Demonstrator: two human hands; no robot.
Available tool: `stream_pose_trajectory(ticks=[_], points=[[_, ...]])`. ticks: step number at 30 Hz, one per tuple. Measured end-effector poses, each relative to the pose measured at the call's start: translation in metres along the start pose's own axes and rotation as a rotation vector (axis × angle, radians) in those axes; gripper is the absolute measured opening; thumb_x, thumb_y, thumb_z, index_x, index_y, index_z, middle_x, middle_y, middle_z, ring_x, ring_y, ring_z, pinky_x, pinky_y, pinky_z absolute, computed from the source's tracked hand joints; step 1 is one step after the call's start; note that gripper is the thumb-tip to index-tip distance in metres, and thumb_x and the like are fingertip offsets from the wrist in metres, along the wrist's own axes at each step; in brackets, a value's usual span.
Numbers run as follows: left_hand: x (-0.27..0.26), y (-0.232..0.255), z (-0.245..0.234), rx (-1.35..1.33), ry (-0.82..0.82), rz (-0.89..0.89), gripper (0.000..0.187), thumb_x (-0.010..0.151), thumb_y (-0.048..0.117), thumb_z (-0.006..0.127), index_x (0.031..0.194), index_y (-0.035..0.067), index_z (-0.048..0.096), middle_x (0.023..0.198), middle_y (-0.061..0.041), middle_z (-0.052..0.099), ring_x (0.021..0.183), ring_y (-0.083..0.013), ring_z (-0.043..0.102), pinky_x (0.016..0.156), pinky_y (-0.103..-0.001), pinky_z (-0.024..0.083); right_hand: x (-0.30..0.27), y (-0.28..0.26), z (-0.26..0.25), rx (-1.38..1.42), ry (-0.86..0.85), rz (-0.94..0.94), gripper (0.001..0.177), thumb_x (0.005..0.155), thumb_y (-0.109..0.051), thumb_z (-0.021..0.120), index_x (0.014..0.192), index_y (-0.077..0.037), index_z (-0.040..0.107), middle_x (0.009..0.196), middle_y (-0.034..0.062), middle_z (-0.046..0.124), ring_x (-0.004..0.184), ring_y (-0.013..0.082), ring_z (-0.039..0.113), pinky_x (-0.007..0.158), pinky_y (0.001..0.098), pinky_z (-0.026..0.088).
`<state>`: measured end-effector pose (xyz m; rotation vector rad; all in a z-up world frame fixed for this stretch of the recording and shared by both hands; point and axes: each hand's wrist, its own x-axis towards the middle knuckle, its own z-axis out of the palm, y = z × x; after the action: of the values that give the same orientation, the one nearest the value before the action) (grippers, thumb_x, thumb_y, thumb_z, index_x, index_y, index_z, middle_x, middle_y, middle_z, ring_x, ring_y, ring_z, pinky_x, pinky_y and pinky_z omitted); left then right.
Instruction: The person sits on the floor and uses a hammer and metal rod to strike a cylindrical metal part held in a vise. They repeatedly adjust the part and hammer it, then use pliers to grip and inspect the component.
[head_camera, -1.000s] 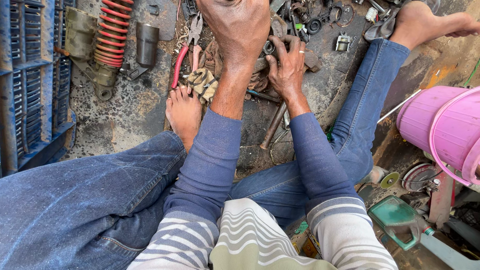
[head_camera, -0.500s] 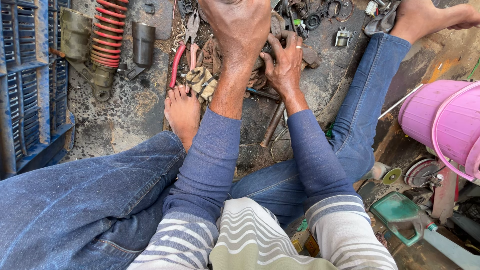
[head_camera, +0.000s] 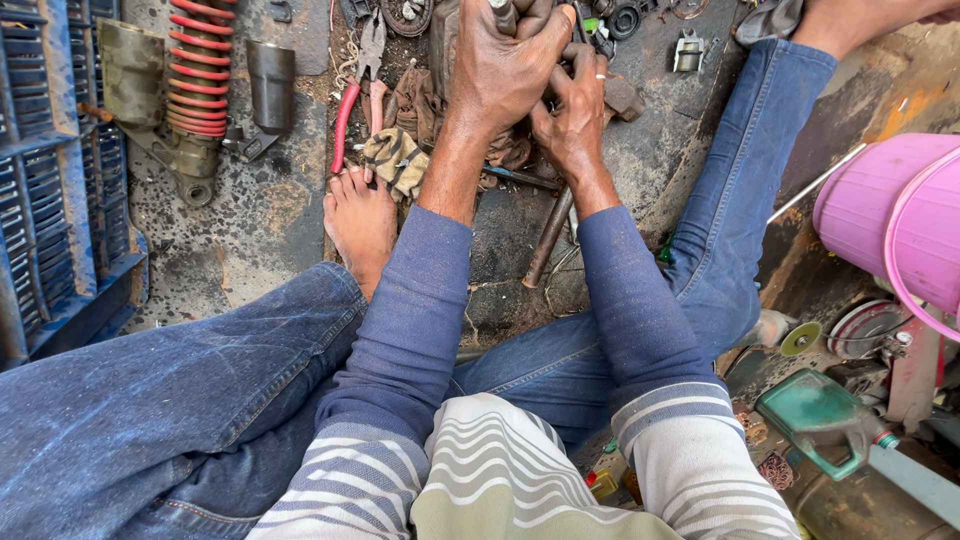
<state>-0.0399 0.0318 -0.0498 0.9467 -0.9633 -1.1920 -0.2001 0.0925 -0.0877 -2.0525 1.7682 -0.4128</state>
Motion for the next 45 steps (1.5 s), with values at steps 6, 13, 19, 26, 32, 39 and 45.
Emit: stream_pose_trajectory(ticks=[6,13,19,26,32,39,45], points=[[-0.006,-0.009,0.003,-0.136,-0.085,-0.027,0.042,0.097,-0.003,0.07,0.073,0.006,0.037,0.065,0.004,0.033,0.059,-0.0067,0.031,0.055,-0.03,0.031,0.002,-0.003,0.0,-0.011,0.043,-0.07,0.038,0.084,-0.015,0.083,0.117,-0.003,0.07,0.117,0.0149,0.053,0.114,0.0343,0.05,0.098,0.0509,0.047],[-0.008,-0.011,0.001,-0.058,-0.141,0.048,0.047,0.097,-0.006,0.07,0.069,0.006,0.033,0.063,0.002,0.028,0.058,-0.0083,0.027,0.055,-0.033,0.026,0.0,0.005,-0.001,-0.086,0.068,-0.125,0.047,0.083,-0.024,0.09,0.12,-0.003,0.07,0.115,0.0133,0.054,0.112,0.035,0.051,0.096,0.0525,0.047],[-0.008,-0.011,0.003,-0.01,-0.162,0.11,0.047,0.098,-0.005,0.071,0.07,0.006,0.034,0.064,0.002,0.028,0.057,-0.0095,0.029,0.055,-0.032,0.029,0.0,0.012,0.003,-0.086,0.054,-0.111,0.044,0.087,-0.03,0.092,0.117,-0.005,0.071,0.118,0.0136,0.057,0.114,0.0344,0.053,0.097,0.0516,0.048],[-0.009,-0.005,-0.001,-0.025,-0.198,0.043,0.046,0.094,-0.009,0.068,0.07,0.005,0.032,0.065,0.001,0.027,0.059,-0.009,0.028,0.055,-0.032,0.025,0.001,0.01,-0.001,-0.093,0.088,-0.159,0.04,0.088,-0.023,0.09,0.119,-0.006,0.07,0.118,0.0104,0.056,0.114,0.0313,0.054,0.098,0.0495,0.048],[-0.008,-0.004,-0.002,0.009,-0.242,0.087,0.048,0.094,-0.008,0.07,0.068,0.006,0.032,0.063,0.002,0.026,0.057,-0.0093,0.028,0.054,-0.032,0.024,0.002,0.006,-0.005,-0.069,0.074,-0.134,0.039,0.088,-0.023,0.09,0.117,-0.007,0.069,0.112,0.0093,0.056,0.108,0.0319,0.053,0.091,0.049,0.047],[-0.013,-0.009,0.004,0.09,-0.249,0.191,0.044,0.093,-0.007,0.07,0.069,0.005,0.035,0.065,0.0,0.027,0.058,-0.0133,0.028,0.056,-0.034,0.027,-0.006,0.035,0.015,-0.039,0.102,-0.156,0.032,0.098,-0.02,0.083,0.117,-0.005,0.063,0.118,0.0107,0.056,0.112,0.0323,0.053,0.096,0.049,0.047],[-0.02,-0.028,0.026,0.226,-0.317,0.282,0.034,0.094,0.004,0.068,0.07,0.013,0.045,0.064,0.002,0.043,0.056,-0.0096,0.045,0.05,-0.029,0.038,-0.015,0.082,0.064,0.616,0.06,0.254,0.033,0.1,-0.029,0.072,0.119,-0.007,0.057,0.115,0.0065,0.058,0.107,0.0232,0.06,0.092,0.0439,0.057]])
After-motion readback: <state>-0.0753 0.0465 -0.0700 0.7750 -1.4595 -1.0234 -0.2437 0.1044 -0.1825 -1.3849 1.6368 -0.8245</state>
